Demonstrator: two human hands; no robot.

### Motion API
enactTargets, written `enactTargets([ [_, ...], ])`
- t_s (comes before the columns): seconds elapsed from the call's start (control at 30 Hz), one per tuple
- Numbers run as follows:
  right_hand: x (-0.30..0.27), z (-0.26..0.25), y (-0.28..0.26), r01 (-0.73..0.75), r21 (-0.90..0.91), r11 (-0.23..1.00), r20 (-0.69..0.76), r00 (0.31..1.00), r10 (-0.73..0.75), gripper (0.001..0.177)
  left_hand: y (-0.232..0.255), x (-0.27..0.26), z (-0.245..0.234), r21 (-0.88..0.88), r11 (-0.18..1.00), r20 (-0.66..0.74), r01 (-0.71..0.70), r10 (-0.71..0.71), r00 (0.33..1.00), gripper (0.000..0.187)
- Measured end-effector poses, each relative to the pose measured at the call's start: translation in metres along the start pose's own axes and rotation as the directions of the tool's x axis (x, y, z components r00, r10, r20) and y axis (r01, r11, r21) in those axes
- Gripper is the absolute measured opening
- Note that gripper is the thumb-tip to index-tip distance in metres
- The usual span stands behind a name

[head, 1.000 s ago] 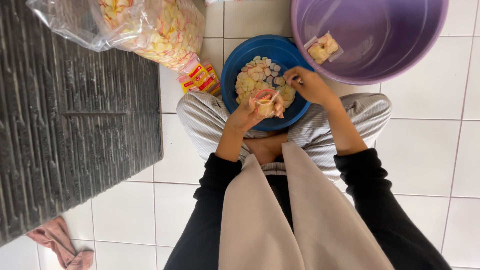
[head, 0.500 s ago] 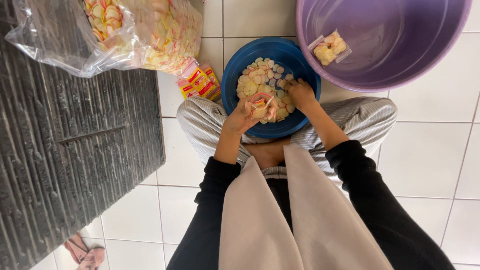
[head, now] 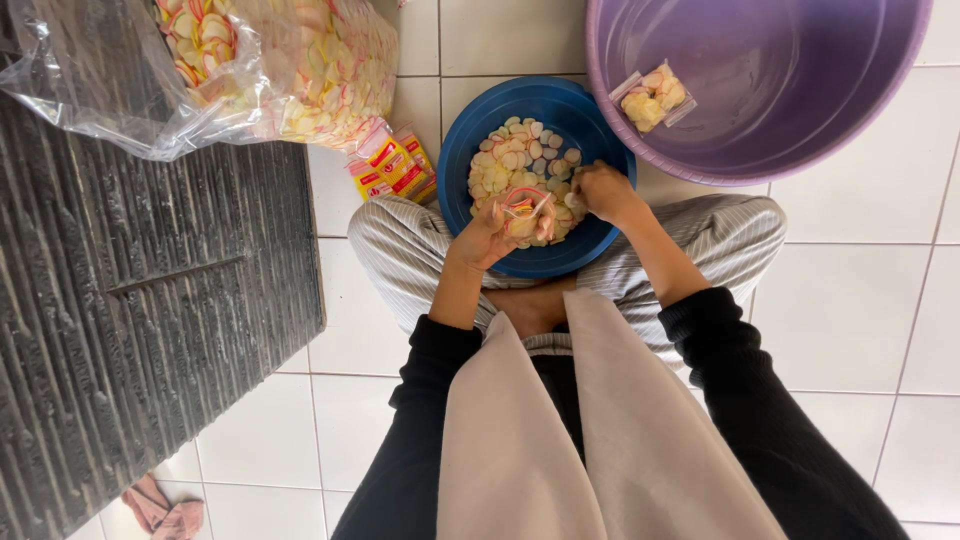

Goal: Fill small plastic bags with crackers from a bowl

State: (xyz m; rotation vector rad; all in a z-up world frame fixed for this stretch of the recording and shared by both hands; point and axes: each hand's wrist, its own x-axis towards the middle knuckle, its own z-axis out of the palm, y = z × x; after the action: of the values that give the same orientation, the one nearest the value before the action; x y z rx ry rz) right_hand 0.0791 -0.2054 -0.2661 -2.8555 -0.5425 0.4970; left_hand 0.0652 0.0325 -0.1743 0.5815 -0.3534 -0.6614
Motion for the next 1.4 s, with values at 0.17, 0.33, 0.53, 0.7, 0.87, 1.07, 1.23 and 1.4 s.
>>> enactTargets([
  [0.17,-0.012,-0.043,-0.004,-0.135,0.516,0.846,0.051,0.991,0.127,0.015,-0.001,-0.004,-0.008,-0.039,0.999,0.054,-0.009,0.011,0.998,0.080],
  [0.33,-0.039,-0.107,-0.022,0.045,0.742,0.669,-0.162,0.980,0.114,0.019,-0.006,-0.007,-0.010,-0.081,0.996,0.105,-0.036,0.045,0.993,0.076],
  [0.53,-0.073,-0.195,-0.068,0.357,0.858,0.370,-0.427,0.895,0.127,0.014,0.004,-0.006,0.020,-0.020,1.000,0.112,-0.021,0.023,0.993,0.073],
  [0.7,-0.101,-0.258,-0.107,0.515,0.618,0.594,-0.616,0.786,-0.041,0.013,0.013,-0.001,0.056,-0.069,0.997,0.184,-0.031,0.043,0.982,0.072],
  [0.87,-0.116,-0.287,-0.130,0.601,0.432,0.672,-0.649,0.725,-0.232,0.008,-0.003,0.005,0.052,-0.082,0.994,0.178,-0.067,0.081,0.981,0.074],
  [1.07,-0.126,-0.301,-0.136,0.650,0.379,0.659,-0.646,0.695,-0.314,0.007,-0.008,0.008,0.053,-0.100,0.989,0.175,-0.111,0.127,0.976,0.073],
  [1.23,-0.135,-0.309,-0.145,0.631,0.437,0.641,-0.671,0.703,-0.235,0.007,-0.006,0.005,0.054,-0.096,0.986,0.175,-0.133,0.148,0.973,0.074],
  [1.4,-0.136,-0.305,-0.145,0.614,0.490,0.618,-0.730,0.677,-0.094,0.010,-0.003,0.004,0.053,-0.048,0.985,0.232,-0.168,0.175,0.957,0.077],
])
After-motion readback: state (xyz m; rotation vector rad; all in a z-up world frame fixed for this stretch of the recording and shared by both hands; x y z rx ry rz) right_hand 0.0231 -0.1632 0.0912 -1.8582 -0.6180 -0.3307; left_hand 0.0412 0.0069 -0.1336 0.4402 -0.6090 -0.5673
